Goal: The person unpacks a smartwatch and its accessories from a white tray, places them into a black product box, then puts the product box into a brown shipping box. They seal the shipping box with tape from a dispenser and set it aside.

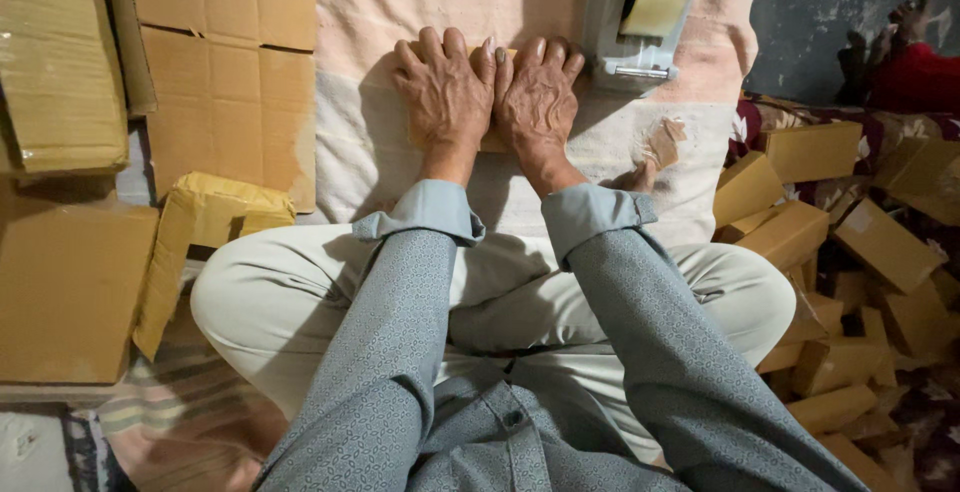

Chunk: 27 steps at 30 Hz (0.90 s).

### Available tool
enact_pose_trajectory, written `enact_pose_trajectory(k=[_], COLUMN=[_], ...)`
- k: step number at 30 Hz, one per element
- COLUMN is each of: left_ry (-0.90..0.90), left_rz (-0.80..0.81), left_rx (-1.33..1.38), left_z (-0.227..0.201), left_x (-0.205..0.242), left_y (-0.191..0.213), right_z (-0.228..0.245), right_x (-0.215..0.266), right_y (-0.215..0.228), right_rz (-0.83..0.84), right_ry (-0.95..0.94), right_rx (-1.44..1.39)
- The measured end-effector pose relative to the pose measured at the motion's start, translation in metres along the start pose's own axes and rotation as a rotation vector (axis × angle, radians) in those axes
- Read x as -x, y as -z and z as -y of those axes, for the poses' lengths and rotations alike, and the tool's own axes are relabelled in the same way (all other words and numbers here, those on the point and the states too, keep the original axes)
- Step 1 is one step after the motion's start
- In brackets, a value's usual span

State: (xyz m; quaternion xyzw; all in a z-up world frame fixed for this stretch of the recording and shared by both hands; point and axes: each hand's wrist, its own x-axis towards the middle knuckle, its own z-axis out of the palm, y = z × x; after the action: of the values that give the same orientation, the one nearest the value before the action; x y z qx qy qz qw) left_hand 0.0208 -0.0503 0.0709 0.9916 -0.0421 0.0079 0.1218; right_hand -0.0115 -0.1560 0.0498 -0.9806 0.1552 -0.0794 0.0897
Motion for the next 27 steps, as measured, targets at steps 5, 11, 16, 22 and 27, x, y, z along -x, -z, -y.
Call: enact_pose_trajectory(k=[5,11,16,22,27], left_ry=[-0.012,-0.001,-0.083,-0.321,-0.373], left_rz=[-0.032,0.02,-0.172,-0.082,-0.151], left_rx=[-0.018,0.011,-0.021,0.063,0.116], left_z=[0.001,0.002,0.002,0.012,0.021], left_x=[-0.001,-0.001,-0.001,-0.014,-0.013], left_y=[-0.001,-0.005,-0.014,-0.016,-0.024], right_z=[0.002,0.001,-0.001,-0.002,-0.009], right_x=[-0.001,-0.001,0.0,-0.014,-0.018], right_y=[0.001,0.0,-0.002,0.007,0.008], right_rz=[0.002,-0.021,-0.024,-0.068,-0.029], right_ry=[-0.018,-0.004,0.033,0.252,0.383], right_rx=[-0.043,-0.033,0.01,0.005,-0.163])
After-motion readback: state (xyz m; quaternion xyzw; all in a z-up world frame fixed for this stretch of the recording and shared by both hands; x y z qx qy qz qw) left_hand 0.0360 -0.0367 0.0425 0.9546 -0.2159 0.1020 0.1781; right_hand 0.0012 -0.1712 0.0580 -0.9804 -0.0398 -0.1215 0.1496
